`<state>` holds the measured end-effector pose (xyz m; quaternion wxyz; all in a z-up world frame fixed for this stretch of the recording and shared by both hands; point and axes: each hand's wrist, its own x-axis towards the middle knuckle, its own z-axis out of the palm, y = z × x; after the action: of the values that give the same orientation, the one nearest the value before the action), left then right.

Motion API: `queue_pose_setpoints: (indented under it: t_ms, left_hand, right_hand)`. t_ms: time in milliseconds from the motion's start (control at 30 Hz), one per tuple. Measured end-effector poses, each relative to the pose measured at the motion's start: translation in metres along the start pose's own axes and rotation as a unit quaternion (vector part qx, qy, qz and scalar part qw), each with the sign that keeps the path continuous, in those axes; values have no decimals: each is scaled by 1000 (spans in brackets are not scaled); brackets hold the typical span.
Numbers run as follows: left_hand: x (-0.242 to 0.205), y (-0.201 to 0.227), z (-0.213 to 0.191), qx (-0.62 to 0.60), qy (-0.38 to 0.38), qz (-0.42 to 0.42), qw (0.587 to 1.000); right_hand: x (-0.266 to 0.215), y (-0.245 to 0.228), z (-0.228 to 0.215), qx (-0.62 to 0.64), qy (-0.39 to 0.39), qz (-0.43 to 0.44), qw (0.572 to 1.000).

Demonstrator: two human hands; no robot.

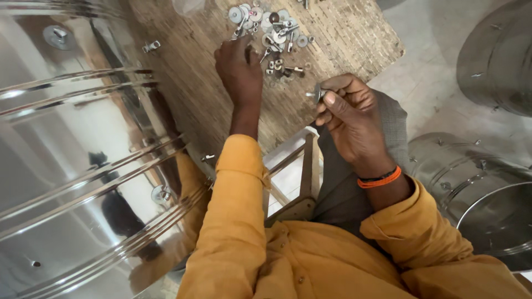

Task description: The person assembles a large cylindrical stainless steel container by hand. They repeatedly pick up bolts, washers, and nuts from a wooden board and insert them into pre-drilled holes along the container's rim, tightening them to secure the structure.

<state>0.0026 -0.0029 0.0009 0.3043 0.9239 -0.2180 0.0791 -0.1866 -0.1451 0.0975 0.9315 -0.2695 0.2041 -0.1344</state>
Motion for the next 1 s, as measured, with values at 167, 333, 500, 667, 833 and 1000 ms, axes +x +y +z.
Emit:
queue_pose_setpoints:
  t_ms: [167,333,500,667,833,1000]
  left_hand:
    - [4,7,-4,-18,20,18,999]
    - [-33,22,-24,-11,-44,28,999]
    - [-49,23,-18,-24,-48,13,998]
    - [-45,14,-5,-22,-18,47,998]
    - [-48,24,-16,-85,-99,-102,986]
    - [-115,58,-54,-335,-203,-153,907]
  right_hand:
    - [1,-3,1,2,13,5,1000]
    - [0,-2,4,-5,15,9,1000]
    - [-3,-2,4,-10,17,10,1000]
    - [0,3,1,-20,8,11,1000]
    - [5,8,-5,-10,-27,4,1000]
    - [3,16,-14,-25,-69,11,997]
